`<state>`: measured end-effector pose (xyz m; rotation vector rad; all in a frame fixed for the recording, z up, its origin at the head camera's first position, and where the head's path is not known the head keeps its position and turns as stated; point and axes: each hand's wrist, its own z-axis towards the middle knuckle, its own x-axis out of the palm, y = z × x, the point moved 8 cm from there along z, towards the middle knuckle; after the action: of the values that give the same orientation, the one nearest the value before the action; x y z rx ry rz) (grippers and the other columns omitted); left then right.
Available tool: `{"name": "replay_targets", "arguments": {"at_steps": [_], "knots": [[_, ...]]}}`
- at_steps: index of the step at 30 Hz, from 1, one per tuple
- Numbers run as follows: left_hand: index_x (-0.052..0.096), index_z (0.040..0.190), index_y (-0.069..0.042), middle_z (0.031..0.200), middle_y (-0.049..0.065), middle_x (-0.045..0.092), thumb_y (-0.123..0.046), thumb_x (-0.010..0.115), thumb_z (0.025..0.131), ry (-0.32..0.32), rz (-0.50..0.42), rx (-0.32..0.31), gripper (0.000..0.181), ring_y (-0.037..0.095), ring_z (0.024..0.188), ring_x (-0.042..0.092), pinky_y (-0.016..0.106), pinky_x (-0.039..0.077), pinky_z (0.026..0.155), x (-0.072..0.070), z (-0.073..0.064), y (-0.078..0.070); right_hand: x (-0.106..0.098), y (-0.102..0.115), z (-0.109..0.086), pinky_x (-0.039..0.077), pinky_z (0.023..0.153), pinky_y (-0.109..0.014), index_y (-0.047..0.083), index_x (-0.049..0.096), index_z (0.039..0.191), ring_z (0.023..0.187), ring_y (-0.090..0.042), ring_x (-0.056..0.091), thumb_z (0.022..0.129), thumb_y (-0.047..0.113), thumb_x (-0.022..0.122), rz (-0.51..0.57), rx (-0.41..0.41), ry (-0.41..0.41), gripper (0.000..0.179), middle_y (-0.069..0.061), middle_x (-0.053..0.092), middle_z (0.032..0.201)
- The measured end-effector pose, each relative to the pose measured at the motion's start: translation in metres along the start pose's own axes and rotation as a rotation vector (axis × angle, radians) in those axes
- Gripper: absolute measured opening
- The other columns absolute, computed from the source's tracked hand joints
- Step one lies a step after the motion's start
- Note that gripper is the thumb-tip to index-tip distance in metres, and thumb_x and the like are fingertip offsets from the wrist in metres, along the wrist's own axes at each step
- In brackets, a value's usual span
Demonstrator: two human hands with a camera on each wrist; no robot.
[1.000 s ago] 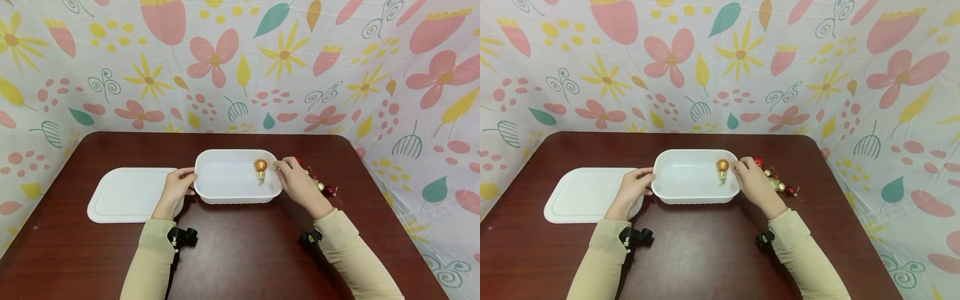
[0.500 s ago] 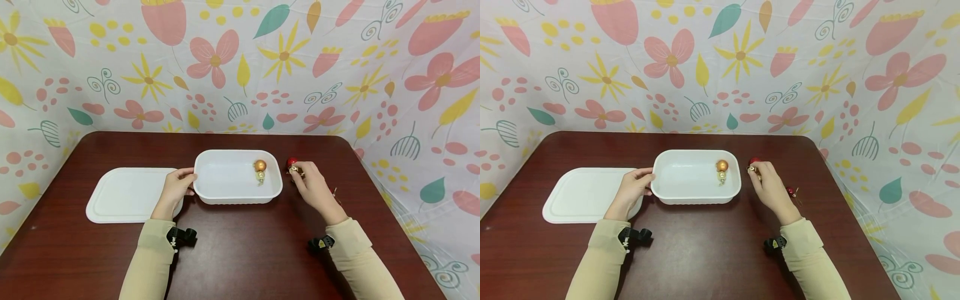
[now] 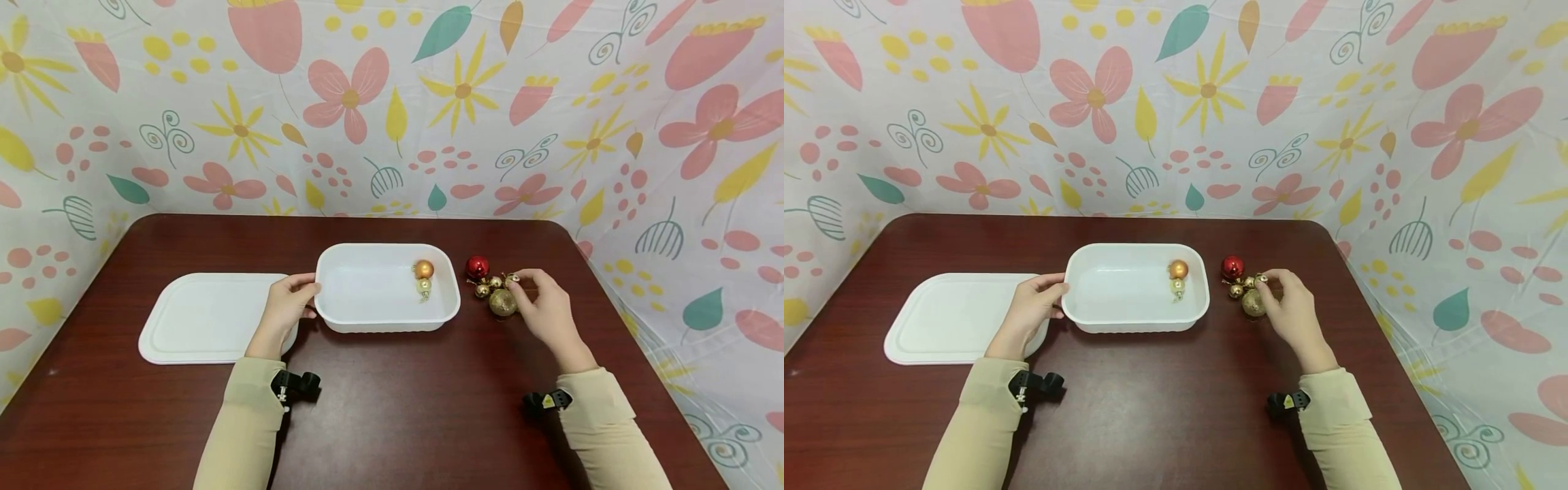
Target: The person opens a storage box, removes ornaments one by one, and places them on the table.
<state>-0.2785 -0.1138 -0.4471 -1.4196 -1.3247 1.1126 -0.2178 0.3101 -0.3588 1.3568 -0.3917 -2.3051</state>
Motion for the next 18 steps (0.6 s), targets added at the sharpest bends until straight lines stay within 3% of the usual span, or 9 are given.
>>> {"name": "replay_targets", "arguments": {"at_steps": [7,14,18], "knots": [[0.059,0.124,-0.001,0.085,0.003,0.059,-0.014,0.059,0.09,-0.002,0.007,-0.002,0.037,0.006,0.059,0.057,0.017,0.053,0.049,-0.001,-0.001,-0.001,-0.006,-0.027,-0.001,0.044,0.069,-0.01,0.003,0.062,0.111,0.089,-0.024,0.061,0.092,0.016,0.06,-0.006,0.081,-0.011,0.023,-0.015,0.063,0.101],[0.058,0.125,0.0,0.092,0.009,0.062,-0.013,0.06,0.089,-0.002,-0.006,-0.009,0.038,0.008,0.062,0.059,0.018,0.052,0.049,0.0,-0.001,-0.001,0.001,-0.047,-0.002,0.05,0.077,-0.039,0.0,0.06,0.111,0.094,-0.034,0.063,0.094,0.017,0.056,-0.008,0.146,0.065,0.024,-0.02,0.06,0.106],[0.058,0.125,-0.001,0.094,0.012,0.062,-0.014,0.06,0.09,-0.005,-0.001,-0.004,0.038,0.009,0.062,0.059,0.018,0.052,0.049,0.0,-0.001,-0.001,0.006,-0.057,-0.001,0.051,0.066,-0.019,-0.002,0.059,0.112,0.091,-0.036,0.066,0.095,0.017,0.055,-0.006,0.185,0.113,0.026,-0.023,0.061,0.107]]}}
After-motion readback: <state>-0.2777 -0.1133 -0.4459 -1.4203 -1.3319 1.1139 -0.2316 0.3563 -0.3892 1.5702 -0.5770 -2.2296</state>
